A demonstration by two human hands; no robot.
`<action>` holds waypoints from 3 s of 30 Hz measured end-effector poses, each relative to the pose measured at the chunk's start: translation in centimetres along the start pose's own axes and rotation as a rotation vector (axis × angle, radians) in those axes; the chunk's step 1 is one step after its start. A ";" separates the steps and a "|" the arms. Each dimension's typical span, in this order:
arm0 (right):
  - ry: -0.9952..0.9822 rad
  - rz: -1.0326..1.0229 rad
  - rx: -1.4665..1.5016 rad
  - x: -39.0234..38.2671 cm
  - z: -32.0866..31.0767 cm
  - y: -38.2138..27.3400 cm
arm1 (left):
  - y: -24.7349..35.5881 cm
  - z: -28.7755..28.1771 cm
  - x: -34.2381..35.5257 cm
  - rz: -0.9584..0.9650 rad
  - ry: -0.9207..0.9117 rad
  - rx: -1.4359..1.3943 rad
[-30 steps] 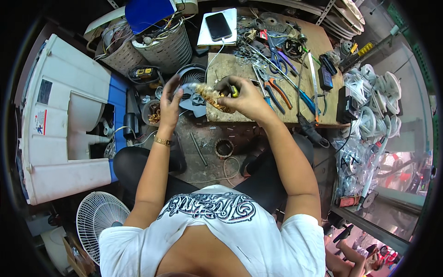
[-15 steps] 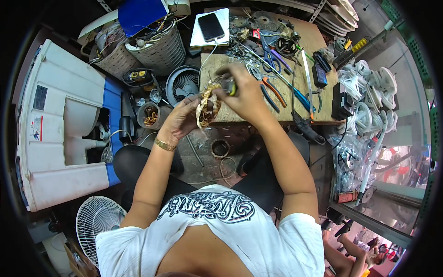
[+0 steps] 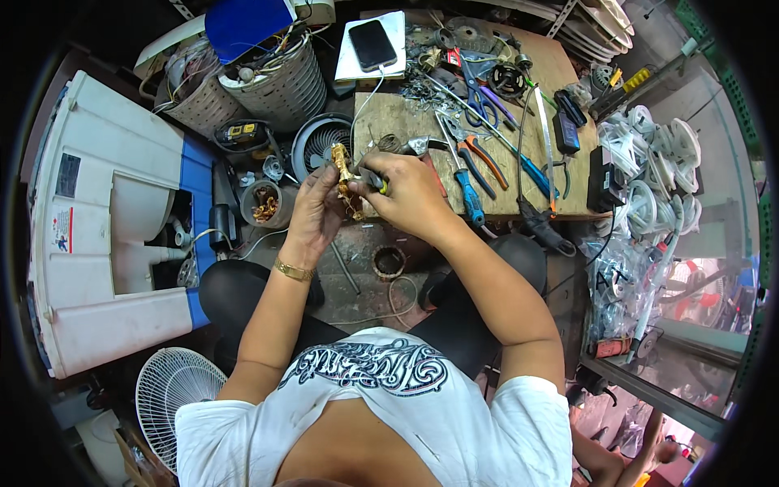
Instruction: The person removes tape from a copper wire coil by hand and using pliers, then cuts the tape with a cutter.
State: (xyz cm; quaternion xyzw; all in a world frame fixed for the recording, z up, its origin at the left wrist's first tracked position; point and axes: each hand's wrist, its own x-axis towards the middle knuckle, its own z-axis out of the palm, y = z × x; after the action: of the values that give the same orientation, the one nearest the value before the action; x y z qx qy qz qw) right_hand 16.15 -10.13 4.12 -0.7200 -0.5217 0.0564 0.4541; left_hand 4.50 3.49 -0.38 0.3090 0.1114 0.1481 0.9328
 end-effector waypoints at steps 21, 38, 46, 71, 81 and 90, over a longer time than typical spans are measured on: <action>-0.088 0.155 0.050 -0.5 -1.5 -0.3 | 0.2 1.7 -0.6 0.214 0.088 0.033; -0.084 -0.077 -0.086 -0.7 -1.0 -2.5 | -0.2 1.8 -1.2 0.182 -0.021 0.070; 0.079 0.010 -0.098 -0.7 1.2 -3.7 | -0.7 2.6 -1.3 0.375 0.097 0.247; -0.146 0.040 -0.110 -0.6 -1.3 -2.4 | 0.2 2.1 -1.3 0.205 0.062 0.370; -0.133 -0.002 -0.139 -0.8 -1.4 -2.7 | 0.7 1.5 -1.8 0.222 0.033 0.528; 0.056 0.058 0.090 -0.8 1.0 -3.0 | 0.3 2.5 -2.1 0.403 0.019 0.561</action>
State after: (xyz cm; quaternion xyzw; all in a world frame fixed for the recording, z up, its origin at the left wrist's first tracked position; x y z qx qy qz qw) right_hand 13.12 -10.04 5.34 -0.7151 -0.4846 0.0727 0.4985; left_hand 3.25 1.63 1.97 0.5678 0.0933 0.2956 0.7625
